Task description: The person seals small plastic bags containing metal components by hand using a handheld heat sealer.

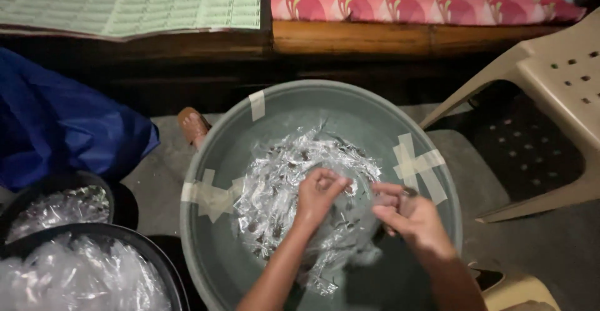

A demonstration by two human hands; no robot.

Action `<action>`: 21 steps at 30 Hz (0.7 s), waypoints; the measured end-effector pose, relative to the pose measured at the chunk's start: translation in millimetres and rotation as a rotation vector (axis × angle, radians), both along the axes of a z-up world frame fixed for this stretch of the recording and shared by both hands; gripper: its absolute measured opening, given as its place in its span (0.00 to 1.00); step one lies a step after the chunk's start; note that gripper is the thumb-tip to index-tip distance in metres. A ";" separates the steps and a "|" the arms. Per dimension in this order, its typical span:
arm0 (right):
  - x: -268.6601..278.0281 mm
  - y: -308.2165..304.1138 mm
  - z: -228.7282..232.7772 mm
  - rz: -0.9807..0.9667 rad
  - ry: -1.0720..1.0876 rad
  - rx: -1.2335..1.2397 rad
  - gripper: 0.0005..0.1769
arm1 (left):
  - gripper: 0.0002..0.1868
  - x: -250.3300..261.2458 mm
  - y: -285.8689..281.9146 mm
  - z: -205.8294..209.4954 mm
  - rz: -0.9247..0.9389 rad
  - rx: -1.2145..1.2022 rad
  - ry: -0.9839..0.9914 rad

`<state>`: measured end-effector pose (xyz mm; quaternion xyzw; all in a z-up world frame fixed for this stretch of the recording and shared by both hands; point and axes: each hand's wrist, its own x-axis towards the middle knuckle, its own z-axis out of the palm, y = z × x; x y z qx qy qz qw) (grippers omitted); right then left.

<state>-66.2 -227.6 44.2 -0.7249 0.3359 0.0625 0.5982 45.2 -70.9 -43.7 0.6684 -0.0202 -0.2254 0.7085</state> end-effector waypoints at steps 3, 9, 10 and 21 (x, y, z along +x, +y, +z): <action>7.7 9.8 -8.4 0.079 -0.362 0.145 0.37 | 0.08 -12.4 7.5 11.7 -0.005 -0.177 -0.150; 26.0 9.0 -35.3 -0.041 -0.562 0.213 0.13 | 0.11 -22.8 32.1 13.3 -0.174 -0.208 -0.267; 26.5 10.7 -30.2 -0.041 -0.585 0.212 0.13 | 0.09 -22.6 36.3 11.8 -0.195 -0.231 -0.280; 17.2 26.7 28.7 0.261 -0.394 0.099 0.28 | 0.08 -39.9 81.5 85.4 -0.340 0.046 -0.537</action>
